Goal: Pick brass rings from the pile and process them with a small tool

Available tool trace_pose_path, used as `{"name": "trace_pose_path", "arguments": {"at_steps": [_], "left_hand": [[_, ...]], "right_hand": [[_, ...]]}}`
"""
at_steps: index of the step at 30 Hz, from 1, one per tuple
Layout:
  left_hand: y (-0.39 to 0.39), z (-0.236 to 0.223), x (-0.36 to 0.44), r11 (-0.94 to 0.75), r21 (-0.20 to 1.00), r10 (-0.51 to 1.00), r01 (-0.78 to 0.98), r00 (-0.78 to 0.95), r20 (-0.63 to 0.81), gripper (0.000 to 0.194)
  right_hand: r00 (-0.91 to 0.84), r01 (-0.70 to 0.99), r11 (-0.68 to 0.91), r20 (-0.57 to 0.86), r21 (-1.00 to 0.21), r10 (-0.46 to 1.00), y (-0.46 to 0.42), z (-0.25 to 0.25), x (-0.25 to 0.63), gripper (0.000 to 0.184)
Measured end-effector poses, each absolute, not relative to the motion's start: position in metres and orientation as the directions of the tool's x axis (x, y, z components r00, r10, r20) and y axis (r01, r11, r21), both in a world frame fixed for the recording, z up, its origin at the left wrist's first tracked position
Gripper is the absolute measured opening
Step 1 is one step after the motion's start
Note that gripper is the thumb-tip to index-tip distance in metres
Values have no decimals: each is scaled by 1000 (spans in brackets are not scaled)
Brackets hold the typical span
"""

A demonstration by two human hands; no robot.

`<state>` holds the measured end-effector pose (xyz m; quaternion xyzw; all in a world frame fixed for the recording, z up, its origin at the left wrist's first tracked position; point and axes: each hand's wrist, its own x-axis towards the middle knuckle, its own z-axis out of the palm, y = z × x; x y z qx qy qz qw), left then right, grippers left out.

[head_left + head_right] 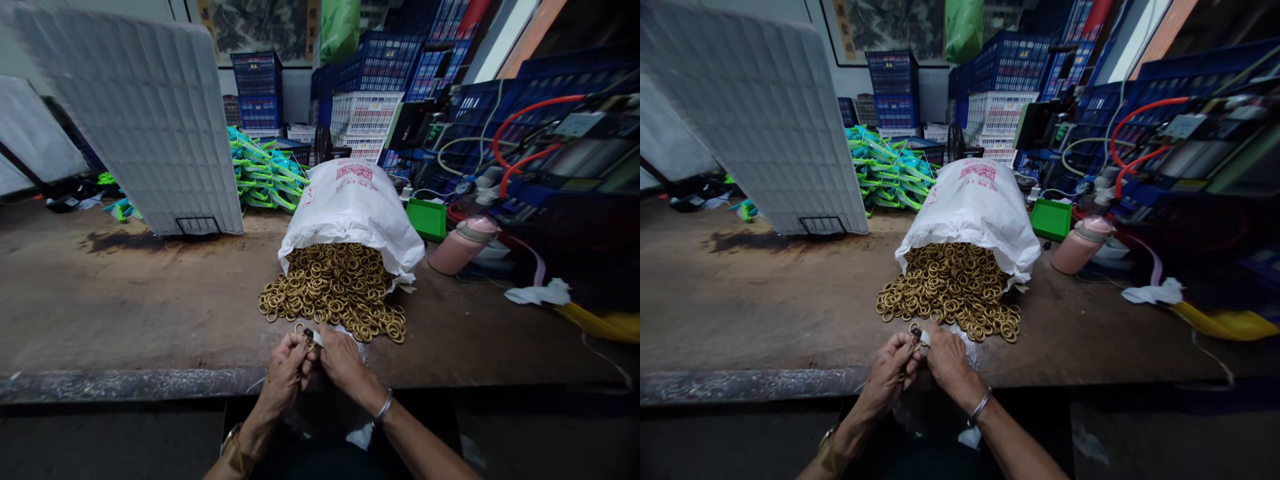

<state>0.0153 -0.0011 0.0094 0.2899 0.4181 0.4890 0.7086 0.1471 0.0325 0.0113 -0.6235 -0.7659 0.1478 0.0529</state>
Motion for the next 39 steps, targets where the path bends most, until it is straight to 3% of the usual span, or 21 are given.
{"name": "trace_pose_path", "arguments": {"at_steps": [4, 8, 13, 19, 23, 25, 28, 32, 35, 39], "left_hand": [[-2, 15, 4, 361, 756, 932, -546, 229, -280, 26], [3, 12, -7, 384, 657, 920, -649, 212, -329, 24], [7, 6, -13, 380, 621, 907, -686, 144, -396, 20], [10, 4, -18, 441, 477, 882, -760, 268, -388, 15], [8, 4, -16, 467, 433, 864, -771, 293, -409, 26], [7, 4, -13, 461, 472, 866, -751, 264, -425, 28], [5, 3, -6, 414, 627, 901, -660, 202, -383, 25], [3, 1, 4, 305, 866, 952, -396, 98, -290, 24], [1, 2, 9, 164, 968, 986, -189, 35, -161, 23], [-1, 4, 10, -32, 999, 998, -23, 46, 33, 15]], "right_hand": [[-119, 966, 98, -76, -239, 990, 42, 3, 158, 22], [-162, 935, 150, -11, -321, 987, 40, -5, 156, 18], [-198, 898, 181, -2, -401, 980, 35, -9, 145, 15], [-209, 907, 186, -19, -379, 978, 38, -12, 141, 17], [-198, 884, 192, 31, -426, 980, 41, -13, 143, 18], [-170, 850, 155, 16, -504, 985, 43, -13, 145, 15], [-108, 737, 51, -42, -674, 993, 45, -12, 147, 6], [-91, 462, -89, -147, -883, 985, 42, -7, 146, 3], [-134, 274, -266, -311, -924, 941, 36, 1, 144, 8], [-201, 105, -444, -456, -890, 867, 32, 13, 141, 14]]}}
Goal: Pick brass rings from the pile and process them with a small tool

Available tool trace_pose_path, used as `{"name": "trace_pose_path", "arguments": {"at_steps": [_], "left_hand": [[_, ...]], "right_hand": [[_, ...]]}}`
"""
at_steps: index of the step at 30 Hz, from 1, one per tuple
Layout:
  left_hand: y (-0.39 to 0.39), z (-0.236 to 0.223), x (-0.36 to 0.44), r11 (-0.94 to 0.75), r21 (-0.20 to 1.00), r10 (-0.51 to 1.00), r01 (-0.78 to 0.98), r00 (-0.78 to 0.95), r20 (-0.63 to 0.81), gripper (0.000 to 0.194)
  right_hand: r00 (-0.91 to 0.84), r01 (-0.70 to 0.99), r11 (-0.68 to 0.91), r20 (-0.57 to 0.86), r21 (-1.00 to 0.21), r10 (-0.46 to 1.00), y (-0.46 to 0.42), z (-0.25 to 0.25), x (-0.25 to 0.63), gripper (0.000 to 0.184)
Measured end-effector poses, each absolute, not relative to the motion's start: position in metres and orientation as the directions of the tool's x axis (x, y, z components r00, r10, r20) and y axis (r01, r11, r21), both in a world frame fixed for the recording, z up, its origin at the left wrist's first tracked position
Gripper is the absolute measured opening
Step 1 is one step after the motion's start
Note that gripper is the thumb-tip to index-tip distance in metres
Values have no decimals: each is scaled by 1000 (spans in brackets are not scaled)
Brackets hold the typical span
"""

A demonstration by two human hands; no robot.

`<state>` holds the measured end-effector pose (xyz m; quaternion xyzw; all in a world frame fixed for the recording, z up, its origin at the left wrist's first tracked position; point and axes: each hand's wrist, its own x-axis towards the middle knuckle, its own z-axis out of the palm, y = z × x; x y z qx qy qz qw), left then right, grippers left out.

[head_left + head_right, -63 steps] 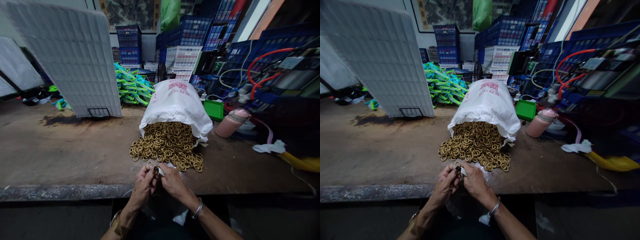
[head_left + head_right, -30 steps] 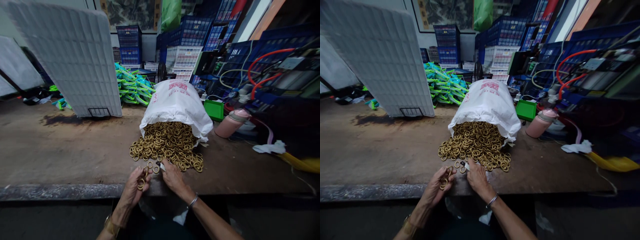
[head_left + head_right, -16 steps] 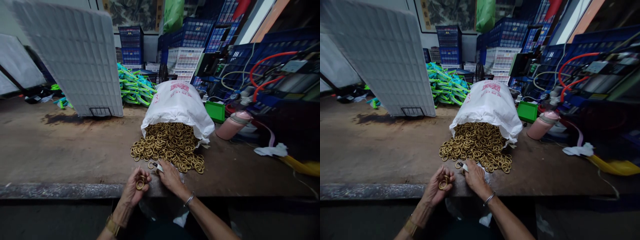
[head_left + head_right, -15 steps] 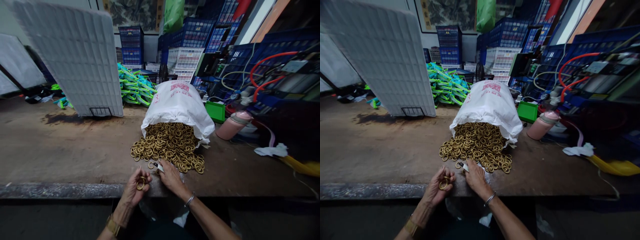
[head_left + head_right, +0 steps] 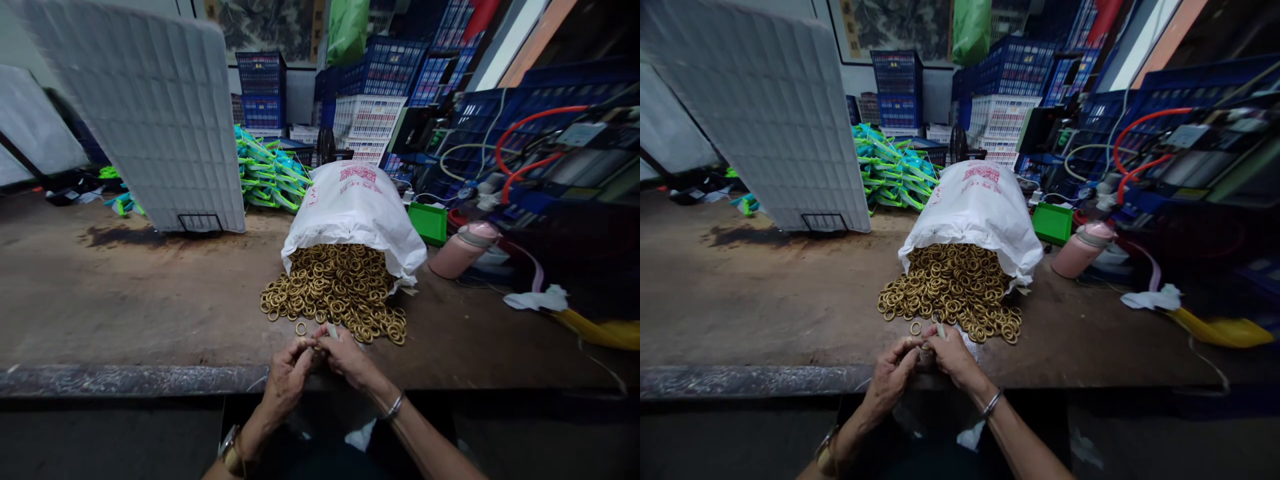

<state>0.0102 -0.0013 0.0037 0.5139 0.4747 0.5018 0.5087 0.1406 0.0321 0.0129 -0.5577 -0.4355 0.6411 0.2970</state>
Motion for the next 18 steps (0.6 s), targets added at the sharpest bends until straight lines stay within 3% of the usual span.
{"name": "trace_pose_path", "arguments": {"at_steps": [5, 9, 13, 18], "left_hand": [[-3, -3, 10, -57, 998, 996, 7, 72, 57, 16], [-3, -8, 14, 126, 979, 989, -159, 93, -113, 24], [-3, -4, 16, 336, 882, 941, -330, 147, -304, 32], [-7, 0, 16, 379, 850, 925, -367, 177, -336, 33]], "right_hand": [[-258, 19, -496, -484, -868, 836, 31, 20, 139, 15], [-232, 33, -424, -420, -905, 877, 28, 18, 138, 19], [-210, 117, -337, -355, -934, 911, 26, 13, 137, 28], [-158, 274, -199, -248, -941, 956, 28, 12, 138, 22]]}}
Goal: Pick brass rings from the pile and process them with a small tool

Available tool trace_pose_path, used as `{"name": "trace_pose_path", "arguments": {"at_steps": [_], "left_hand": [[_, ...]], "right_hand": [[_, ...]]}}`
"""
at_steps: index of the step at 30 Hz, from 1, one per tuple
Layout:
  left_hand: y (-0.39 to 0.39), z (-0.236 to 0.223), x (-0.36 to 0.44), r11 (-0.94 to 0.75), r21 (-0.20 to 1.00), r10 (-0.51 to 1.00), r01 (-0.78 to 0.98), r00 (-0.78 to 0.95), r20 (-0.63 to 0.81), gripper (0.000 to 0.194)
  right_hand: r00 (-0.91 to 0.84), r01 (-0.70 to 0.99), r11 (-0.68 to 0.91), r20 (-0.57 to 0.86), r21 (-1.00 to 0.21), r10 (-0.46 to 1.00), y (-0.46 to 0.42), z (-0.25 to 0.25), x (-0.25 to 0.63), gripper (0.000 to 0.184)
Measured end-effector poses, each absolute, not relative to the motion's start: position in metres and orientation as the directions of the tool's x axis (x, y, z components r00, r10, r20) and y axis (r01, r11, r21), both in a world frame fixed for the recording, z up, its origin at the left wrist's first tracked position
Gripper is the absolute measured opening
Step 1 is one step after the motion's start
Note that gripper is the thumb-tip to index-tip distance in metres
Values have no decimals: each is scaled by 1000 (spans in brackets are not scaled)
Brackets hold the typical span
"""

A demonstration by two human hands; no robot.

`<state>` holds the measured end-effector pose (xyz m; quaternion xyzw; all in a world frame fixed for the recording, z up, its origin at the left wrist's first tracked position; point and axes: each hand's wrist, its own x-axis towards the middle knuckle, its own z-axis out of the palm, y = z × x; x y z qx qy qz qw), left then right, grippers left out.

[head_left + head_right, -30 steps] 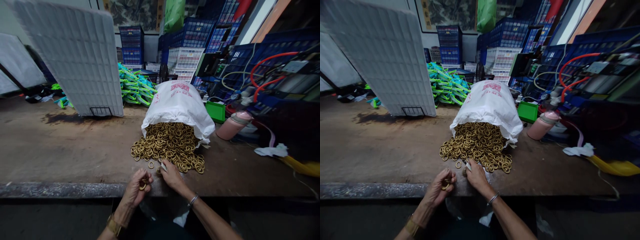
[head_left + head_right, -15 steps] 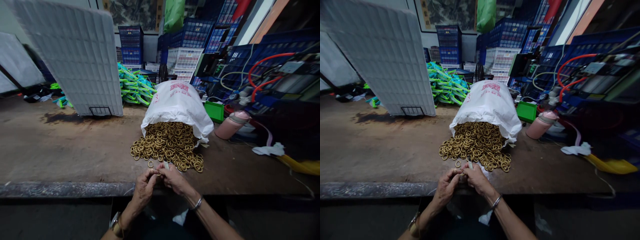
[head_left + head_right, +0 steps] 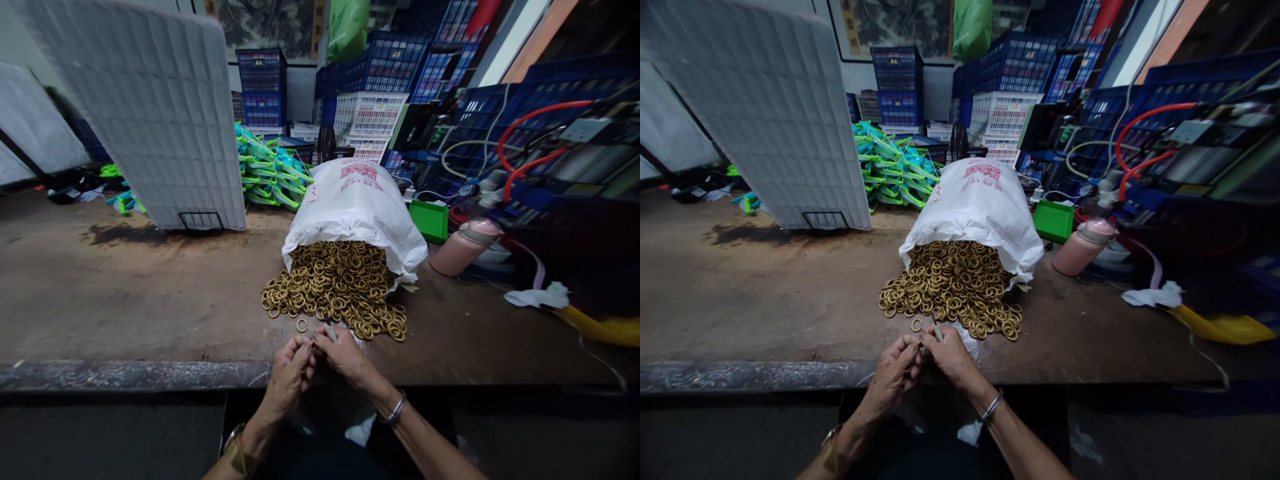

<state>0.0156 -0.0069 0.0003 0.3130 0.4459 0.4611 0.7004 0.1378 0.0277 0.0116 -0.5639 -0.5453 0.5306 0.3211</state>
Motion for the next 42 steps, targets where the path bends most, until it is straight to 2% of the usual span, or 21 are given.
{"name": "trace_pose_path", "arguments": {"at_steps": [6, 11, 15, 19, 24, 27, 32, 38, 40, 42], "left_hand": [[-7, 3, 15, 358, 896, 932, -263, 152, -328, 32], [-9, 4, 14, 381, 849, 923, -365, 208, -324, 32], [-9, 4, 15, 385, 835, 923, -393, 185, -338, 32], [-6, 4, 15, 377, 836, 926, -398, 163, -340, 34], [-3, 0, 15, 343, 857, 940, -386, 139, -313, 33], [-3, -1, 15, 322, 859, 947, -397, 122, -298, 33], [-1, -4, 15, 311, 871, 950, -381, 112, -290, 33], [-3, -7, 11, 256, 915, 966, -312, 110, -232, 32], [-7, -4, 10, 250, 922, 967, -296, 126, -221, 32], [-11, 2, 9, 271, 919, 958, -285, 168, -231, 32]], "right_hand": [[-200, 327, -101, -173, -940, 964, 27, 16, 139, 18], [-202, 280, -147, -208, -949, 957, 29, 6, 142, 20], [-169, 459, 24, -60, -888, 984, 27, 2, 144, 21], [-318, 620, 238, 39, -747, 947, 20, 6, 145, 13], [-366, 745, 307, 22, -593, 930, 16, 6, 144, 23], [-363, 777, 322, 33, -541, 931, 17, 3, 143, 28], [-342, 803, 291, -2, -521, 940, 18, 5, 143, 29], [-421, 759, 303, -81, -577, 903, 21, 7, 144, 22], [-418, 777, 304, -92, -551, 904, 25, 3, 147, 23], [-352, 842, 265, -106, -470, 930, 30, -1, 149, 24]]}}
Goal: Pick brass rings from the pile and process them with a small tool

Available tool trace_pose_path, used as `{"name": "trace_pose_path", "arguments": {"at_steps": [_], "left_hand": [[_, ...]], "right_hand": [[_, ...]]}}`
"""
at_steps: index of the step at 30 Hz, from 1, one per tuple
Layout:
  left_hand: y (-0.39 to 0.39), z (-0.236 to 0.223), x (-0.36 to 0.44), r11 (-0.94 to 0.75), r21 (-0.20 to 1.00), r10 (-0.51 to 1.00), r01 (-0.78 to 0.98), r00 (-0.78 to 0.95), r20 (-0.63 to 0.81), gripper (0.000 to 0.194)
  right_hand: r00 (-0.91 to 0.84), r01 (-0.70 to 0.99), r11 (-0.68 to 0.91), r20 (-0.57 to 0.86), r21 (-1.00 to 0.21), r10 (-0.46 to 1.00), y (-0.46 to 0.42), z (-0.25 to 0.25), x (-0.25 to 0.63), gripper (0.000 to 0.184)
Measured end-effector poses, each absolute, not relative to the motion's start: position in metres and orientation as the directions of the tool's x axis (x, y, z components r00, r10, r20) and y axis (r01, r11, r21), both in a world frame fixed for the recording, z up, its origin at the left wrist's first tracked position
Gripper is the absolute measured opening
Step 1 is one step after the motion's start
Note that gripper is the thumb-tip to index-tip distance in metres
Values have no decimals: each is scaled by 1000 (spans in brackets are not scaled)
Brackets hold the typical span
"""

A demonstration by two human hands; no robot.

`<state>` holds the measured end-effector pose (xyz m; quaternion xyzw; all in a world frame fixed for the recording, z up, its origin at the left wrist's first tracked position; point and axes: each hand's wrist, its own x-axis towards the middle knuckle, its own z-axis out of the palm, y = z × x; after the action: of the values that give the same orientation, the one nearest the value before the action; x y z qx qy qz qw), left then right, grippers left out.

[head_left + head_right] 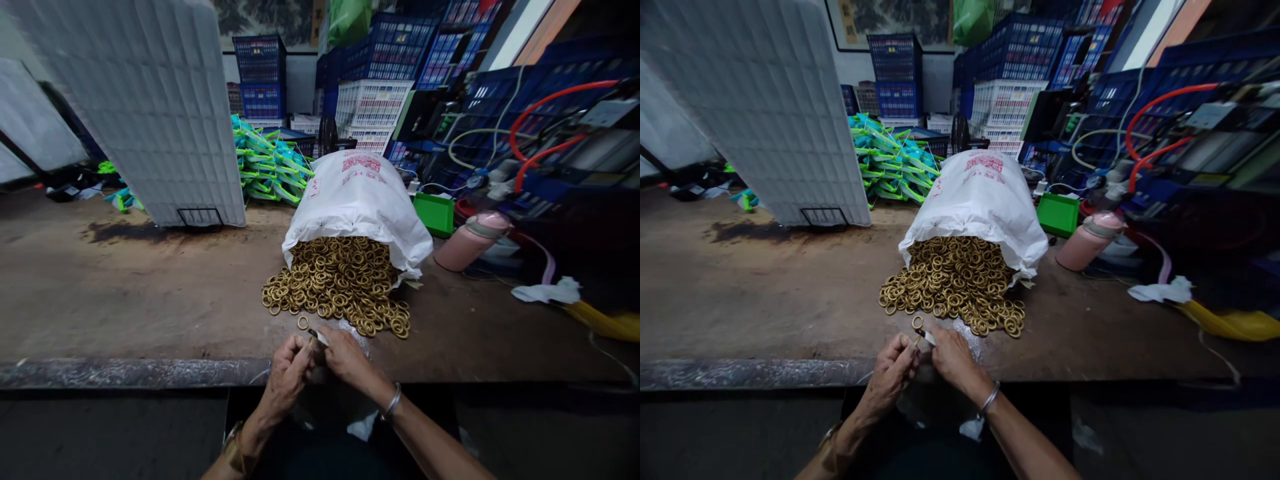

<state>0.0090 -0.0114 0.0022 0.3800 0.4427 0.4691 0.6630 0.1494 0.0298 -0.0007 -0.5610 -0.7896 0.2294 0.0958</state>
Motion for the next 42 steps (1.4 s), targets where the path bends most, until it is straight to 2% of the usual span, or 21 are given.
{"name": "trace_pose_path", "arguments": {"at_steps": [4, 9, 14, 17, 19, 21, 25, 28, 30, 33, 38, 42], "left_hand": [[-16, 16, 6, 370, 840, 923, -398, 265, -281, 30], [-9, 14, -7, 375, 713, 925, -592, 192, -327, 26], [-5, 4, -21, 377, 623, 917, -685, 179, -357, 16], [-3, 0, -25, 419, 529, 892, -738, 226, -391, 20], [-1, -2, -26, 437, 479, 878, -761, 245, -412, 20], [1, -3, -25, 442, 457, 863, -772, 228, -450, 21], [1, -3, -16, 405, 560, 875, -723, 131, -465, 25], [0, -1, -4, 358, 689, 913, -630, 82, -399, 30], [-1, 0, 4, 326, 757, 927, -566, 35, -372, 36], [-1, 0, 12, 291, 831, 940, -474, -20, -341, 38], [-3, -2, 12, 270, 901, 951, -339, -54, -305, 30], [-9, -1, 8, 60, 991, 992, -122, -104, -73, 20]], "right_hand": [[-225, 922, 177, -107, -343, 968, 42, -3, 146, 26], [-208, 902, 182, -25, -391, 978, 51, -5, 125, 11], [-225, 912, 214, 10, -350, 974, 54, -12, 113, 12], [-216, 917, 205, 6, -342, 976, 54, -14, 114, 14], [-206, 911, 199, 18, -362, 978, 54, -15, 115, 18], [-179, 887, 169, 18, -431, 984, 55, -15, 117, 19], [-46, 711, 44, 16, -702, 999, 56, -11, 121, 6], [-11, 469, -14, -21, -883, 1000, 50, -3, 121, 7], [-40, 308, -71, -87, -949, 995, 44, 1, 121, 7], [-72, 174, -132, -146, -976, 987, 36, 2, 120, 13], [-120, 226, -113, -143, -968, 983, 27, 3, 124, 17], [-173, 301, -55, -111, -952, 979, 22, 13, 129, 19]]}}
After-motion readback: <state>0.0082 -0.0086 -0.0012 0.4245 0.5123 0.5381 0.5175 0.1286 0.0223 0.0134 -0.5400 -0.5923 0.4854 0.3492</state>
